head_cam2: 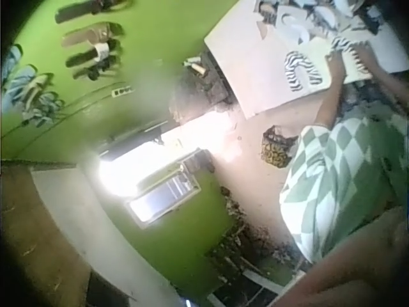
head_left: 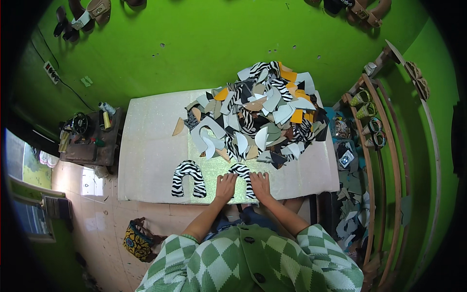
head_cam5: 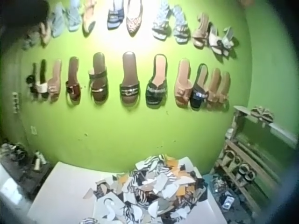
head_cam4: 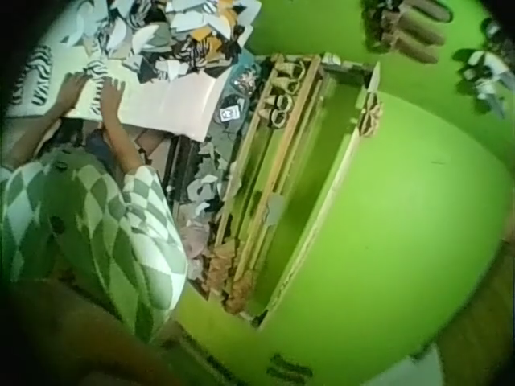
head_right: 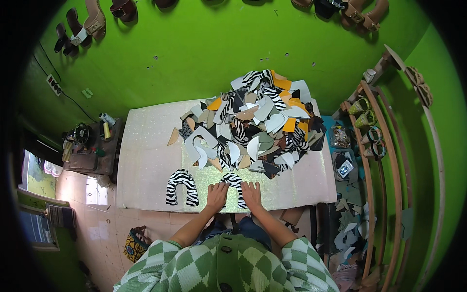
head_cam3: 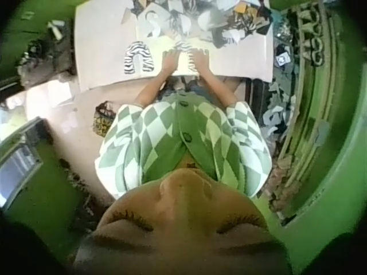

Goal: Sorting and arranging zebra-patterned shoe material components on a table.

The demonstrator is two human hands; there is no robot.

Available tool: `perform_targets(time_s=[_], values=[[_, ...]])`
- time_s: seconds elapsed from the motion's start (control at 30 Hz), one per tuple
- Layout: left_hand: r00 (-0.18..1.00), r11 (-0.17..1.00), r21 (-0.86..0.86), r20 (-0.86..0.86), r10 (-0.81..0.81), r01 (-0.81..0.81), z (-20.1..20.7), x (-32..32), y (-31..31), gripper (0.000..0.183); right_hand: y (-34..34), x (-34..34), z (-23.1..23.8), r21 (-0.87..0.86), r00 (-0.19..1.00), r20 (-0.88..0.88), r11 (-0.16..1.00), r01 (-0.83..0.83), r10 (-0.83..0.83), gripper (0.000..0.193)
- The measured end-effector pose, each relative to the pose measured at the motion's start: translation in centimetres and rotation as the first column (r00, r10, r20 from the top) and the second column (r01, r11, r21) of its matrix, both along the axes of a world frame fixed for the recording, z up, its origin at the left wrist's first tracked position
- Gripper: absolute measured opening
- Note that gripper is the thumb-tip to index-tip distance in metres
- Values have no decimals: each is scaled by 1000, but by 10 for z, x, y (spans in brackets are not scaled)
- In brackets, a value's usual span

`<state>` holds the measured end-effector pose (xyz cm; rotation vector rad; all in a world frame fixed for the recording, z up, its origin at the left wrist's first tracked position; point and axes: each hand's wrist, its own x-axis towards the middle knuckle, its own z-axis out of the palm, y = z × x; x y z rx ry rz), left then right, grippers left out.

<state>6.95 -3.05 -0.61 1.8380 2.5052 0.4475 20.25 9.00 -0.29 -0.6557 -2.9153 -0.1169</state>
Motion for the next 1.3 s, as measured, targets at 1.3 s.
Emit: perform_targets(time_s=[1.3], values=[[880, 922, 60, 327, 345, -383, 4, -7, 4, 28, 40, -28, 2, -704, 920, 124, 620, 346, -373, 30]])
